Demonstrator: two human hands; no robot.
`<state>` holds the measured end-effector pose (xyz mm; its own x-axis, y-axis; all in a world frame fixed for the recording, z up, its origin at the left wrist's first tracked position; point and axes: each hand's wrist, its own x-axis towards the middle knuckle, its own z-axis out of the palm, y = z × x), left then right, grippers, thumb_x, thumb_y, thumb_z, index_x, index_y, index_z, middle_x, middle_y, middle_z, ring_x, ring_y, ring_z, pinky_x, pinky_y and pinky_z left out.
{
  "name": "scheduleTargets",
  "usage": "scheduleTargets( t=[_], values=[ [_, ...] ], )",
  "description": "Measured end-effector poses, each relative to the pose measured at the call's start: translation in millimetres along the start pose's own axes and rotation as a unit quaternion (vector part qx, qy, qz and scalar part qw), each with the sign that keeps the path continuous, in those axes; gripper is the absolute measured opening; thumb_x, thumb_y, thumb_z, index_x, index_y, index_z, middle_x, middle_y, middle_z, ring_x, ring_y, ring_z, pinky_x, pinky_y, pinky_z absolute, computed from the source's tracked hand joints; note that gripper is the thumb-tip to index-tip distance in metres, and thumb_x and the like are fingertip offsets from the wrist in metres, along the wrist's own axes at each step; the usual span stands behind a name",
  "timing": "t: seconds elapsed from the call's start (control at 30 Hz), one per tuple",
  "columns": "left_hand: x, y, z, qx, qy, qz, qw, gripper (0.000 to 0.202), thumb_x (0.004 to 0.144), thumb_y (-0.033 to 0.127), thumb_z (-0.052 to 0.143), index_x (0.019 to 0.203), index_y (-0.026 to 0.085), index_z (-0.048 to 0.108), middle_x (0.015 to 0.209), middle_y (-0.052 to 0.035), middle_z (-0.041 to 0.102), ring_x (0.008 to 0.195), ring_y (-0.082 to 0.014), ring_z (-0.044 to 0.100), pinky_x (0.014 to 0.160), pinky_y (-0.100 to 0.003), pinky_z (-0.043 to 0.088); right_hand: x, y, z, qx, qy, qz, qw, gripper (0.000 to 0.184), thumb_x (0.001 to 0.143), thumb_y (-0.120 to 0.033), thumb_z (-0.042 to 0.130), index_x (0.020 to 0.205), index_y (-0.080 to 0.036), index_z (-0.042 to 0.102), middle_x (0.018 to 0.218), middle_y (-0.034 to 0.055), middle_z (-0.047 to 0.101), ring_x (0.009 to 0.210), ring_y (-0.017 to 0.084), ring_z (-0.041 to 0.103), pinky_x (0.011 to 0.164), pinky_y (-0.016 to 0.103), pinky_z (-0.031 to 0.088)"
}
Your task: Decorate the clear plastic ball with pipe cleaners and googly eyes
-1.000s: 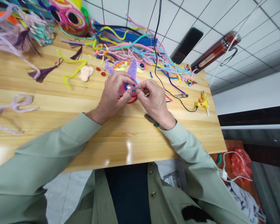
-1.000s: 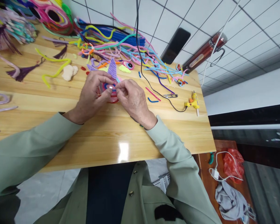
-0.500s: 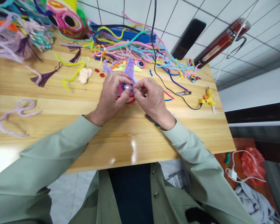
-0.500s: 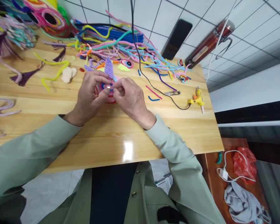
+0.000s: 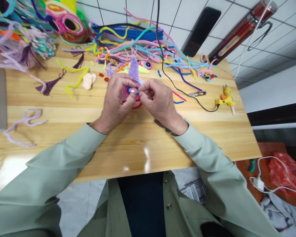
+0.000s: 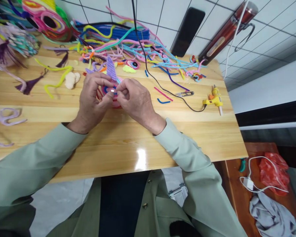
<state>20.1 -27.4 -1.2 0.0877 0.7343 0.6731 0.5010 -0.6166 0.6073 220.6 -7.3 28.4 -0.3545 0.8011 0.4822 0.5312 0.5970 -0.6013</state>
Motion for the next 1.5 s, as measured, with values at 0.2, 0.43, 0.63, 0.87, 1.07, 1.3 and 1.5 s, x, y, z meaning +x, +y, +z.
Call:
scheduleTargets(
  t=[0.2, 0.43, 0.63, 0.87, 1.07, 1.3, 1.5],
  values=[
    [-3.3, -9.0, 3.6, -0.038, 0.013, 0.012, 0.999, 0.022, 0.115, 0.055, 0.070, 0.126, 0.037, 0.071, 0.134, -0.0089, 0.075, 0.133, -0.0331, 0.071, 0.119, -0.063, 0.061, -3.4, -2.2, 3.0, 0.014, 0.012, -0.008, 1.000, 0.011, 0.101, -0.014, 0.068, 0.097, -0.024, 0.069, 0.094, 0.0005, 0.071, 0.090, 0.018, 0.066, 0.087, 0.034, 0.055],
    [-7.0, -7.2, 5.7, -0.016, 0.032, 0.020, 0.999, 0.031, 0.116, 0.061, 0.065, 0.129, 0.034, 0.068, 0.137, -0.0098, 0.073, 0.136, -0.0324, 0.071, 0.122, -0.062, 0.060, -5.7, -4.5, 2.0, 0.025, 0.033, -0.019, 0.999, 0.012, 0.098, -0.012, 0.066, 0.094, -0.023, 0.068, 0.089, 0.0003, 0.071, 0.080, 0.017, 0.062, 0.081, 0.033, 0.053],
    [-7.7, -7.4, 4.9, -0.016, 0.037, 0.047, 0.998, 0.024, 0.117, 0.052, 0.067, 0.133, 0.034, 0.068, 0.139, -0.0097, 0.072, 0.137, -0.0308, 0.071, 0.121, -0.058, 0.061, -5.4, -4.1, 3.1, 0.030, 0.046, -0.048, 0.997, 0.012, 0.097, -0.013, 0.063, 0.092, -0.023, 0.065, 0.088, 0.0006, 0.070, 0.079, 0.016, 0.062, 0.077, 0.031, 0.050],
    [-6.3, -7.0, 1.4, 0.014, 0.012, 0.054, 0.998, 0.021, 0.119, 0.050, 0.063, 0.131, 0.033, 0.068, 0.138, -0.0087, 0.073, 0.134, -0.0292, 0.071, 0.119, -0.056, 0.061, -5.7, -5.9, 2.1, 0.036, 0.036, -0.034, 0.998, 0.012, 0.096, -0.013, 0.062, 0.094, -0.024, 0.064, 0.089, 0.0004, 0.070, 0.079, 0.017, 0.062, 0.076, 0.031, 0.050],
    [-5.1, -5.4, 1.0, 0.006, 0.020, 0.061, 0.998, 0.018, 0.119, 0.048, 0.066, 0.129, 0.032, 0.069, 0.135, -0.0077, 0.074, 0.131, -0.0275, 0.072, 0.118, -0.054, 0.061, -5.1, -5.4, 3.2, 0.033, 0.040, -0.032, 0.998, 0.010, 0.098, -0.014, 0.063, 0.094, -0.024, 0.063, 0.087, 0.0000, 0.069, 0.079, 0.017, 0.062, 0.077, 0.031, 0.049],
    [-5.8, -5.0, 0.9, 0.009, 0.021, 0.049, 0.999, 0.022, 0.119, 0.052, 0.066, 0.126, 0.032, 0.069, 0.135, -0.0080, 0.074, 0.131, -0.0280, 0.072, 0.120, -0.055, 0.060, -4.7, -6.4, 2.4, 0.037, 0.033, -0.026, 0.998, 0.010, 0.098, -0.016, 0.065, 0.093, -0.024, 0.063, 0.087, -0.0001, 0.069, 0.077, 0.017, 0.060, 0.077, 0.031, 0.049],
    [-8.2, -3.6, 5.6, -0.016, 0.041, 0.037, 0.998, 0.027, 0.117, 0.055, 0.068, 0.133, 0.033, 0.064, 0.136, -0.0090, 0.072, 0.132, -0.0288, 0.071, 0.119, -0.056, 0.061, -5.3, -8.5, 2.1, 0.045, 0.037, -0.022, 0.998, 0.011, 0.095, -0.013, 0.065, 0.096, -0.024, 0.065, 0.089, 0.0000, 0.071, 0.079, 0.016, 0.063, 0.076, 0.030, 0.050]
  ],
)
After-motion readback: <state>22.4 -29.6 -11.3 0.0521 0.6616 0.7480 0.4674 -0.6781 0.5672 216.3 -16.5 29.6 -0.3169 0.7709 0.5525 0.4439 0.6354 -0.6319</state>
